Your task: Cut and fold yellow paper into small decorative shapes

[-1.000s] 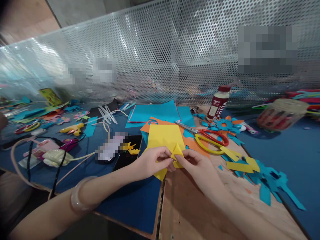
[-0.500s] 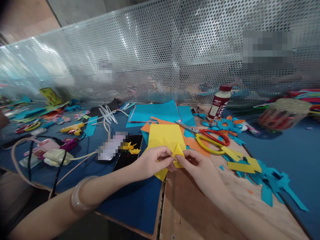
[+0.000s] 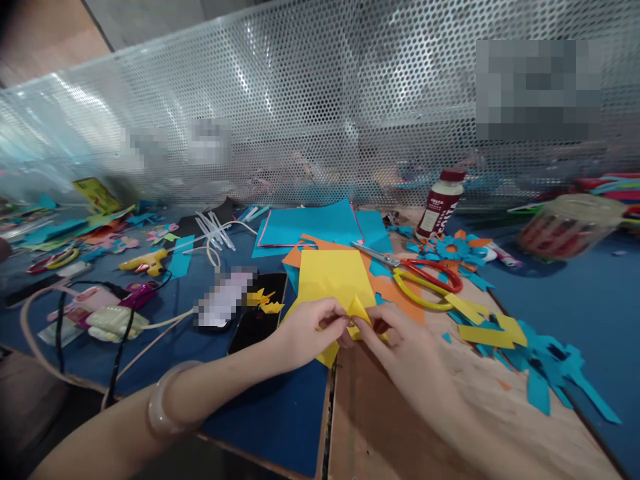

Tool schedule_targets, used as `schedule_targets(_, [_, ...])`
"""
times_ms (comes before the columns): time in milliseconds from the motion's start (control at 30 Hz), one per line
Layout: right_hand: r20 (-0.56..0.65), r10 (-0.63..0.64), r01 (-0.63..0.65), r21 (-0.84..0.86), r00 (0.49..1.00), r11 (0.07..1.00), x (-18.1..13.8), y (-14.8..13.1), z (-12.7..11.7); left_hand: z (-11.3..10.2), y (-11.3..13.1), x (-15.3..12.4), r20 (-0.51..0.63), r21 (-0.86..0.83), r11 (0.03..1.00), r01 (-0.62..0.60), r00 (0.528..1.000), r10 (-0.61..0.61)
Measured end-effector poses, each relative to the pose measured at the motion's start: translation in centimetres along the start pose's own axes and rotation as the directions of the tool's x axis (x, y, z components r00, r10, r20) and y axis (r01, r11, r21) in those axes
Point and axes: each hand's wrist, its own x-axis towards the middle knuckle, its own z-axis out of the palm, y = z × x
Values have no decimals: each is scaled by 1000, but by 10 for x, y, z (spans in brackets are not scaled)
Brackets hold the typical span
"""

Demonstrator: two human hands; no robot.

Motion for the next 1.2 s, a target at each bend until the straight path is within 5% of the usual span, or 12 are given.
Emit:
schedule_targets(333, [63,46,-49,53,997,997,6,-15,-5,0,-4,3,-69,25,1000,10,998,-8])
schedule_targets(567, [60,93,-98,90,994,991,9,-21,-6,-9,-3,2,-1,200,979,-44,999,45])
schedule_targets(1067, [245,146,-174,96,959,980,16,-45,-13,-34,-9,-10,170,166,977,-131,980,103])
schedule_targets(1200, [193,153,-174,98,969,980,16,-39,-8,-36,-10,-13,173,141,980,-137,979,112])
